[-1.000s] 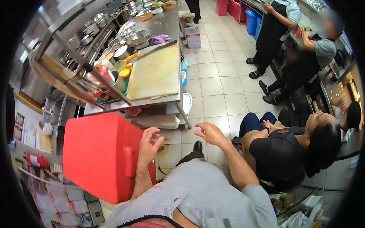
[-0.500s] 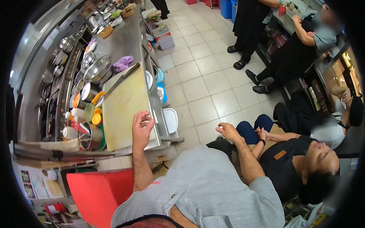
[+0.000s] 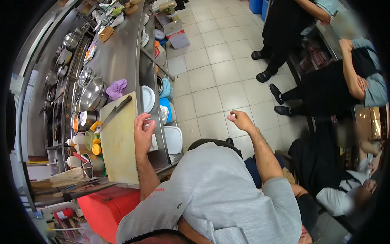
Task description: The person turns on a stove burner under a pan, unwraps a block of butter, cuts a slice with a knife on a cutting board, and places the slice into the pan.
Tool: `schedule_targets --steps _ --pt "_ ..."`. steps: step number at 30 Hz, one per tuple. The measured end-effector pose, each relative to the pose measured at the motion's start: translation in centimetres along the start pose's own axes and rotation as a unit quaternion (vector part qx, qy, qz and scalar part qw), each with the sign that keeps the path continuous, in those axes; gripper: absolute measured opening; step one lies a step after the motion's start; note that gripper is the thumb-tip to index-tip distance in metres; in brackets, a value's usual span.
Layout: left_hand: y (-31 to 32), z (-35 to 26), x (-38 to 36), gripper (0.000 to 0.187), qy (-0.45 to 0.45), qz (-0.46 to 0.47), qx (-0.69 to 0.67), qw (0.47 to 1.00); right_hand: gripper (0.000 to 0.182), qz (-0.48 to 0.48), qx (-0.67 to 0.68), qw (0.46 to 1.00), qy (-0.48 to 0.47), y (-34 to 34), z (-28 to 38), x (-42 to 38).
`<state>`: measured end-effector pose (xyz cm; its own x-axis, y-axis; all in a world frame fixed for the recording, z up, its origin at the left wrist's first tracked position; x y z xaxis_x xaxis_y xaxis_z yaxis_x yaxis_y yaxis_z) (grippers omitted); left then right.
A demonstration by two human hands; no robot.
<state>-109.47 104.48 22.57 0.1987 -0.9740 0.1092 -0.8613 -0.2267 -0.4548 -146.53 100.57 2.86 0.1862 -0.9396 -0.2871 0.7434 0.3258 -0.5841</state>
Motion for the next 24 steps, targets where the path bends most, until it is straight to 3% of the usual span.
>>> schedule_targets --steps 4,11,19,21,24 --pt "-0.2 0.8 6.1 0.027 -0.006 -0.034 0.008 0.999 0.036 0.021 0.098 0.995 0.029 -1.7 2.8 7.8" --pt "-2.7 6.1 21.2 0.029 -0.016 -0.116 -0.005 0.993 0.036 0.072 0.057 0.995 -0.027 1.9 4.4 22.2" --pt "-4.4 15.5 45.1 0.033 -0.033 -0.143 0.012 0.989 0.037 0.108 0.093 0.98 0.141 0.3 2.0 34.5" --pt "-3.9 15.7 49.3 0.035 -0.042 -0.156 0.034 0.986 0.034 0.086 0.101 0.986 0.102 0.8 1.6 38.7" --pt "-2.9 18.4 55.5 0.04 -0.05 -0.152 0.118 0.98 0.031 0.127 0.126 0.971 0.157 2.3 2.6 44.3"
Point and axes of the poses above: each hand's wrist, its own x-axis towards the middle knuckle, its own y-axis out of the palm, z = x × y, the point moved 9 cm from there along x, towards the middle knuckle, and after that the axes turned 1 degree about -z, right-handed, at the moved point
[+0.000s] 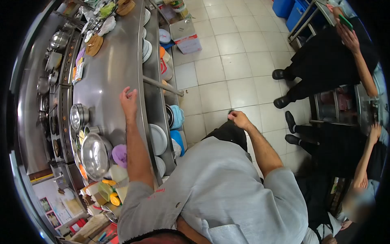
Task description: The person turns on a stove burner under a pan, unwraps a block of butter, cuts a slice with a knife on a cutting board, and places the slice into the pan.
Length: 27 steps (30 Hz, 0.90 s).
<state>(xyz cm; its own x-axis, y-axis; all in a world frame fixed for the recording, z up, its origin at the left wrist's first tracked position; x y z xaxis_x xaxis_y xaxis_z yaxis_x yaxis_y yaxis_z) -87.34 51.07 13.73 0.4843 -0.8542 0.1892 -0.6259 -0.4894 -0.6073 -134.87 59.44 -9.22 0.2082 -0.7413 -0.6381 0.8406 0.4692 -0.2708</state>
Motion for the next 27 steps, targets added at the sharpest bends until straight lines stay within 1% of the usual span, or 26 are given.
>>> schedule_targets --steps 1,2,4,5,6,7,8,9,11,12,13,14,15,16,17,19,21,22,24,25,27 --pt "1.4 1.2 1.6 0.044 0.009 0.009 0.059 0.998 0.03 0.016 0.013 1.0 -0.001 0.7 0.9 2.1" --pt "2.9 2.9 3.1 0.044 0.004 0.015 0.065 0.998 0.03 0.033 0.027 0.999 -0.001 1.3 1.7 4.4" --pt "5.6 5.5 5.8 0.057 0.018 0.034 0.181 0.983 0.029 0.053 0.031 0.998 0.0 2.8 3.2 9.3" --pt "6.5 5.1 6.7 0.057 0.013 0.041 0.187 0.981 0.029 0.068 0.03 0.997 -0.006 3.7 3.5 11.7" --pt "7.1 4.4 7.4 0.061 0.028 0.03 0.267 0.963 0.029 0.076 0.033 0.997 0.003 4.7 3.5 14.1" --pt "7.8 3.2 8.8 0.066 0.045 0.018 0.344 0.938 0.029 0.084 0.029 0.996 -0.015 5.7 3.8 16.9" --pt "8.8 3.1 10.6 0.066 0.04 0.021 0.349 0.936 0.03 0.093 0.025 0.995 -0.034 6.1 5.4 19.3" --pt "9.2 3.3 12.4 0.068 0.026 0.015 0.36 0.932 0.03 0.103 0.029 0.994 -0.027 6.7 6.3 21.6" --pt "10.3 3.4 15.6 0.071 0.004 0.013 0.377 0.926 0.031 0.136 0.011 0.99 0.032 7.6 8.1 26.1" --pt "11.0 3.0 17.2 0.071 0.007 0.008 0.391 0.92 0.026 0.134 0.01 0.991 -0.004 8.1 9.9 28.9" --pt "11.6 2.7 18.6 0.072 0.009 0.004 0.405 0.914 0.026 0.144 0.007 0.99 0.001 8.6 11.0 31.7" --pt "11.9 2.9 19.6 0.072 -0.002 0.006 0.411 0.912 0.025 0.13 -0.001 0.991 -0.017 9.0 12.5 34.6" --pt "12.2 3.0 20.4 0.073 0.003 0.017 0.387 0.922 0.024 0.116 -0.01 0.993 -0.036 9.5 14.1 37.4" --pt "12.4 2.9 21.1 0.074 0.009 0.024 0.362 0.932 0.024 0.126 -0.014 0.991 -0.035 10.7 15.4 40.1" --pt "12.3 3.0 21.4 0.074 0.0 0.023 0.368 0.93 0.025 0.123 -0.014 0.992 -0.026 12.0 16.4 42.7" --pt "12.6 3.3 21.6 0.075 -0.019 0.047 0.336 0.94 0.026 0.128 -0.013 0.992 -0.017 15.3 18.6 47.6" --pt "12.5 3.8 21.7 0.076 -0.019 0.044 0.334 0.941 0.025 0.11 -0.114 0.984 -0.082 19.3 20.5 51.5" --pt "12.7 3.9 21.8 0.076 -0.01 0.04 0.325 0.945 0.025 0.117 -0.113 0.984 -0.078 21.6 20.6 53.4" --pt "12.7 4.6 21.7 0.077 -0.033 0.054 0.338 0.939 0.027 0.153 -0.186 0.967 -0.089 27.0 20.3 56.4" --pt "12.6 5.0 21.7 0.078 -0.049 0.059 0.345 0.935 0.027 0.158 -0.182 0.967 -0.088 28.9 20.1 57.4" --pt "12.3 5.4 21.4 0.079 -0.047 0.056 0.313 0.947 0.026 0.14 -0.169 0.973 -0.068 32.0 19.3 58.4"
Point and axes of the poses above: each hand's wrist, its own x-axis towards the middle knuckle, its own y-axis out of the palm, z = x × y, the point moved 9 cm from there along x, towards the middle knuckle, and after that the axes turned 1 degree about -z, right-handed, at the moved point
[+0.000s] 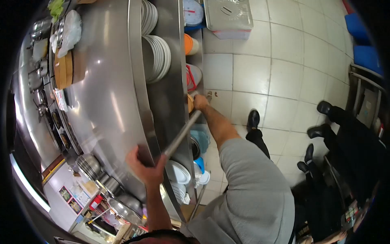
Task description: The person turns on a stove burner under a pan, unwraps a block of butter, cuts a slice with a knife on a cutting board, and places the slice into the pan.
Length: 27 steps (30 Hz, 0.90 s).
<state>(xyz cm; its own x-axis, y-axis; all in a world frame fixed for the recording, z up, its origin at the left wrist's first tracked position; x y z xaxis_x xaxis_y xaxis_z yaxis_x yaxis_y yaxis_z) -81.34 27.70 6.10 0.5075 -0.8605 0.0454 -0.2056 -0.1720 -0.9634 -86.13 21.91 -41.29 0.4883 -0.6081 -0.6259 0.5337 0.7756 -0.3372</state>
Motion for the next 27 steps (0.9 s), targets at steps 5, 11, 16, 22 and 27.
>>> schedule_targets --steps 5,11,16,22,27 --pt "0.1 0.2 -0.5 0.084 0.019 -0.011 0.004 1.0 0.039 0.041 0.009 0.997 0.057 4.2 -0.1 2.6" --pt "0.3 0.8 -1.1 0.088 -0.013 0.022 0.033 0.999 0.054 0.108 -0.026 0.985 0.133 9.9 -3.0 4.8" --pt "0.5 1.1 -1.2 0.094 -0.026 0.042 0.026 0.998 0.049 0.092 0.08 0.982 0.147 12.6 -5.9 8.0" --pt "0.1 0.8 -1.0 0.09 -0.016 0.009 0.022 1.0 0.04 0.092 0.04 0.995 -0.004 6.3 -2.6 7.2" --pt "0.4 0.5 -0.7 0.087 0.015 0.028 0.023 0.999 0.034 0.058 0.001 0.997 -0.044 0.3 -1.0 6.6"
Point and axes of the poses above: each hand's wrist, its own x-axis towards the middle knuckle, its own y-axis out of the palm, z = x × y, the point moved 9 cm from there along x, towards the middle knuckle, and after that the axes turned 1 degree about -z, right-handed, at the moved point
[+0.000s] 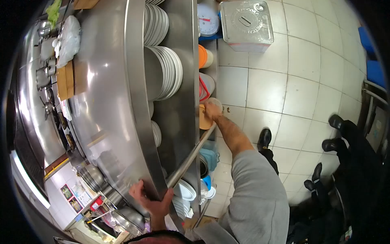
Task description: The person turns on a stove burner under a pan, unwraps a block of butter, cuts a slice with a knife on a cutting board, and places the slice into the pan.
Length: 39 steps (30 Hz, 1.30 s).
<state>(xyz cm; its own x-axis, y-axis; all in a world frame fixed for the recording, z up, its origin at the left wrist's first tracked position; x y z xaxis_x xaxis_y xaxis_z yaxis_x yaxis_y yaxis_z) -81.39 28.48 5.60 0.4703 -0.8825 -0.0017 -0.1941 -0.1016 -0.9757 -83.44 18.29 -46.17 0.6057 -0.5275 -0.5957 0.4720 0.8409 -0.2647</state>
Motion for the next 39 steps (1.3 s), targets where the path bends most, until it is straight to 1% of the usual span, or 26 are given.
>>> schedule_targets --steps 2,5,7,8,9,10,11,13,15,17,18,20,22,23,24,25,26,27,28,30,32,34,35,37,38,39 --pt "-0.1 -0.2 0.2 0.085 -0.001 -0.002 0.001 1.0 0.024 -0.051 -0.058 0.996 -0.039 -2.3 0.5 -0.7" --pt "-0.8 -0.1 0.5 0.078 -0.039 -0.03 -0.009 0.999 0.026 -0.025 -0.114 0.993 -0.013 -6.7 -0.7 -3.1" --pt "-1.1 -0.8 1.1 0.076 -0.021 0.001 0.003 1.0 0.026 -0.15 -0.142 0.976 -0.073 -12.3 -0.6 -6.8" --pt "-1.6 -0.7 0.9 0.073 -0.021 -0.01 0.01 1.0 0.029 -0.191 -0.11 0.975 -0.025 -17.0 1.7 -11.1" --pt "-1.7 -0.5 0.8 0.071 -0.024 -0.021 0.015 0.999 0.024 -0.252 -0.045 0.966 0.024 -20.4 2.2 -14.7" --pt "-3.4 -0.1 0.0 0.071 -0.04 -0.044 0.003 0.998 0.023 -0.282 0.03 0.958 0.048 -25.9 5.7 -21.0" --pt "-3.0 -0.4 0.3 0.07 -0.032 -0.034 -0.003 0.999 0.023 -0.371 -0.054 0.927 -0.005 -29.3 10.1 -26.1" --pt "-3.1 0.1 -0.1 0.068 -0.038 -0.045 -0.032 0.998 0.029 -0.446 -0.025 0.892 -0.061 -33.5 15.7 -33.8" --pt "-3.5 0.5 -0.5 0.067 -0.036 -0.052 -0.056 0.996 0.028 -0.465 -0.029 0.875 -0.131 -35.9 22.5 -39.6" --pt "-3.7 0.4 -0.9 0.066 -0.013 -0.029 -0.07 0.997 0.024 -0.43 0.09 0.879 -0.188 -36.3 29.2 -44.2" --pt "-3.9 0.7 -1.2 0.066 -0.016 -0.043 -0.077 0.996 0.024 -0.43 0.083 0.876 -0.201 -35.5 32.9 -46.2" --pt "-4.0 0.9 -2.1 0.064 0.009 -0.045 -0.137 0.99 0.023 -0.36 0.135 0.884 -0.265 -32.0 41.0 -48.1" --pt "-4.1 1.8 -4.6 0.061 0.011 -0.096 -0.153 0.984 0.024 -0.305 0.115 0.895 -0.304 -28.6 45.2 -45.5" --pt "-4.4 1.9 -6.5 0.058 0.012 -0.131 -0.166 0.977 0.025 -0.25 0.136 0.915 -0.286 -25.5 48.1 -45.2" --pt "-4.9 2.1 -8.7 0.058 0.004 -0.136 -0.17 0.976 0.026 -0.226 0.118 0.918 -0.305 -23.5 48.7 -41.4" --pt "-4.2 2.2 -11.1 0.055 0.004 -0.053 -0.333 0.942 0.028 -0.188 0.141 0.935 -0.266 -20.0 50.6 -40.8" --pt "-3.5 1.9 -14.3 0.052 0.0 0.029 -0.486 0.874 0.029 -0.161 0.133 0.943 -0.26 -16.9 51.9 -38.6" --pt "-3.5 2.2 -17.7 0.051 -0.017 0.039 -0.511 0.859 0.029 -0.124 0.121 0.943 -0.284 -13.7 52.7 -35.9" --pt "-3.7 2.7 -21.0 0.049 -0.032 0.042 -0.533 0.844 0.028 -0.099 0.128 0.954 -0.253 -10.3 53.3 -34.3" --pt "-4.8 4.5 -28.3 0.05 -0.098 0.058 -0.519 0.847 0.03 -0.091 0.104 0.956 -0.259 -5.8 55.9 -33.2" --pt "-5.7 6.8 -35.6 0.054 -0.198 0.016 -0.616 0.763 0.032 -0.077 0.081 0.958 -0.264 -0.9 57.9 -31.7" --pt "-2.8 10.8 -44.8 0.051 -0.349 -0.028 -0.542 0.764 0.033 -0.061 0.138 0.953 -0.263 1.9 59.1 -29.6" --pt "-1.9 11.9 -49.4 0.049 -0.399 -0.085 -0.533 0.741 0.034 -0.036 0.171 0.955 -0.241 3.1 59.4 -29.3" --pt "-0.3 12.7 -57.9 0.048 -0.459 -0.176 -0.527 0.693 0.035 -0.003 0.246 0.947 -0.206 4.7 59.7 -30.2" --pt "-0.8 12.2 -61.3 0.046 -0.507 -0.205 -0.499 0.672 0.035 0.006 0.289 0.937 -0.195 5.2 59.5 -31.4" --pt "-0.4 11.5 -63.9 0.046 -0.514 -0.218 -0.498 0.664 0.036 0.01 0.293 0.933 -0.208 5.7 59.3 -32.9"
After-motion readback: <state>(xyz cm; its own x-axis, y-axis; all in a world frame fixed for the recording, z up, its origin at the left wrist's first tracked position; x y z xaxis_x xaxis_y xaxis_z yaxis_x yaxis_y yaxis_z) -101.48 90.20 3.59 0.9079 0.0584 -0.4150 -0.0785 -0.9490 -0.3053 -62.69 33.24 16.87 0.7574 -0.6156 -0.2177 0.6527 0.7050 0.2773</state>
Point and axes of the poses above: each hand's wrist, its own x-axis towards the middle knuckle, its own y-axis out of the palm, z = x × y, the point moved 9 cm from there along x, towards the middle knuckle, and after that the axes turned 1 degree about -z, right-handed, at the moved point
